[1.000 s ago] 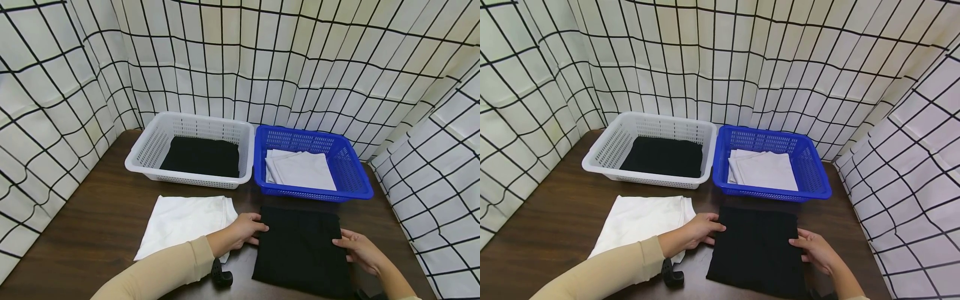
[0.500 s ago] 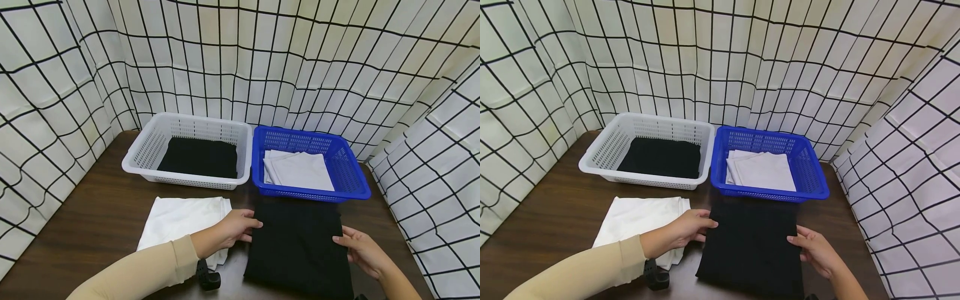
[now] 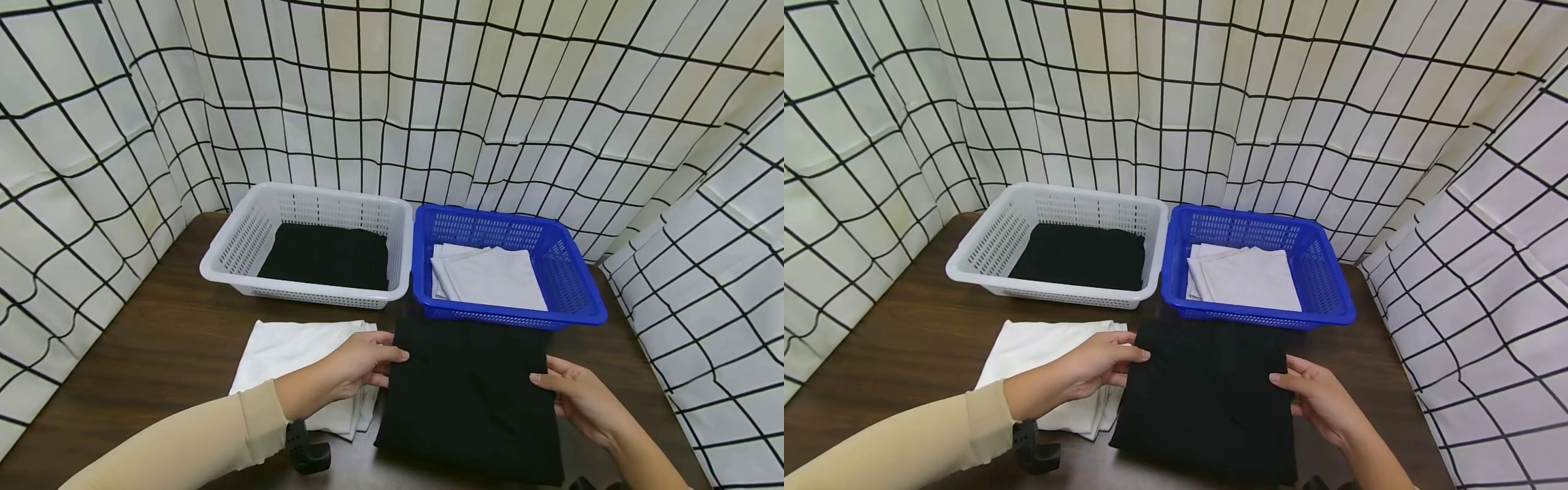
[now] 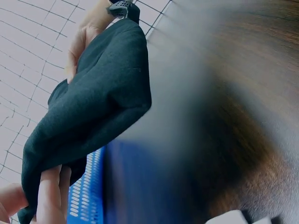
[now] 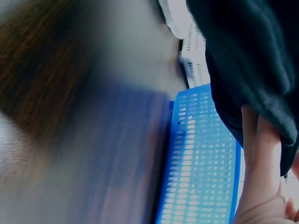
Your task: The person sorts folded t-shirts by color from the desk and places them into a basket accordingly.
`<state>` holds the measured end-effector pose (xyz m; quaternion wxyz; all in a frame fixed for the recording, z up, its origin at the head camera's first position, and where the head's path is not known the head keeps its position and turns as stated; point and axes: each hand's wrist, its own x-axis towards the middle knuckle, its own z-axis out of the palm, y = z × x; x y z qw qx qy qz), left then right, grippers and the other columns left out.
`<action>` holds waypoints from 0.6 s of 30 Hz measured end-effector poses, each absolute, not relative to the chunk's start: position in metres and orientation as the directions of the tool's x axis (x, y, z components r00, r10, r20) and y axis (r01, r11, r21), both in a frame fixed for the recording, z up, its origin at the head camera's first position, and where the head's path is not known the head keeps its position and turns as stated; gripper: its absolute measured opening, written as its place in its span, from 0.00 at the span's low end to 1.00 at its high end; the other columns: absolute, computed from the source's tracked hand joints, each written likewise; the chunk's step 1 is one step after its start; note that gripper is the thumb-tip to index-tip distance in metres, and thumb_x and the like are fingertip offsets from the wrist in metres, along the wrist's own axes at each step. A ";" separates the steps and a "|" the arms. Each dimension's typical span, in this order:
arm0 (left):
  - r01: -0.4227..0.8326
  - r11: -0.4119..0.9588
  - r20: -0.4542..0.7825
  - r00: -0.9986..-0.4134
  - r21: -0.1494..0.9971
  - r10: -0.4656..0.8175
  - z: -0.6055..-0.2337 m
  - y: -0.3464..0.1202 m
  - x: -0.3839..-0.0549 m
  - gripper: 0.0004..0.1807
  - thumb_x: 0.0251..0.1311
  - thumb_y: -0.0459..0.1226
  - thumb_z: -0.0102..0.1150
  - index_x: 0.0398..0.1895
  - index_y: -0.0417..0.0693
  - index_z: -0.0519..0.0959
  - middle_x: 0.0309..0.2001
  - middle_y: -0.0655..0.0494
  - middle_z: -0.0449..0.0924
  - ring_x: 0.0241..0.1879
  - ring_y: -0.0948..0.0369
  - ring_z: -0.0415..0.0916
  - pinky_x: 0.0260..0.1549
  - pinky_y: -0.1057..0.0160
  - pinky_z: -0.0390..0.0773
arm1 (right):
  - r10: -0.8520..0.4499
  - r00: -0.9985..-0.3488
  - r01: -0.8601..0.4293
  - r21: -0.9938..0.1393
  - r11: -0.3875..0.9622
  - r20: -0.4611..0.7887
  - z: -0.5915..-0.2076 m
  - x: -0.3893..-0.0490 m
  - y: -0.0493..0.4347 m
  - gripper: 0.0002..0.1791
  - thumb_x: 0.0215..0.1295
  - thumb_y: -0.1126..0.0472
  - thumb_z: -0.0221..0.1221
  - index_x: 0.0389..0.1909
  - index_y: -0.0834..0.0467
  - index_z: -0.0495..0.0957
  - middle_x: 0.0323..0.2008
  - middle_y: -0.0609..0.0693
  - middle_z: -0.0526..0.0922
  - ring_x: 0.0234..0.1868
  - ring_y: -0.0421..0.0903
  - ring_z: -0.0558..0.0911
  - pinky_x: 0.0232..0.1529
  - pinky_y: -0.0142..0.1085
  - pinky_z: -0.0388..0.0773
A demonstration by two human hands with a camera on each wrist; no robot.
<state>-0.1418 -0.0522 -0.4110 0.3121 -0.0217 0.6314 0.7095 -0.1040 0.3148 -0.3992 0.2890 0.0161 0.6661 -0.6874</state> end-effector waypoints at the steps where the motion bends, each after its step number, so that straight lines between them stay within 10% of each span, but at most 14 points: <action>1: -0.471 -0.007 -0.426 -0.805 0.882 0.413 -0.409 -0.054 -0.142 0.23 0.64 0.33 0.59 0.61 0.32 0.73 0.42 0.49 0.87 0.37 0.59 0.87 0.42 0.54 0.87 | -0.370 -0.835 0.417 -0.907 0.056 -0.407 -0.398 -0.105 0.313 0.31 0.76 0.62 0.50 0.75 0.63 0.54 0.52 0.40 0.85 0.49 0.40 0.86 0.46 0.39 0.86; 18: -0.456 -0.021 -0.416 -0.828 0.890 0.376 -0.376 -0.090 -0.160 0.20 0.65 0.32 0.58 0.59 0.31 0.74 0.37 0.56 0.87 0.37 0.62 0.86 0.43 0.59 0.87 | -0.455 -0.836 0.349 -0.937 -0.011 -0.306 -0.381 -0.133 0.277 0.14 0.78 0.61 0.47 0.58 0.45 0.75 0.48 0.41 0.87 0.46 0.37 0.86 0.45 0.34 0.86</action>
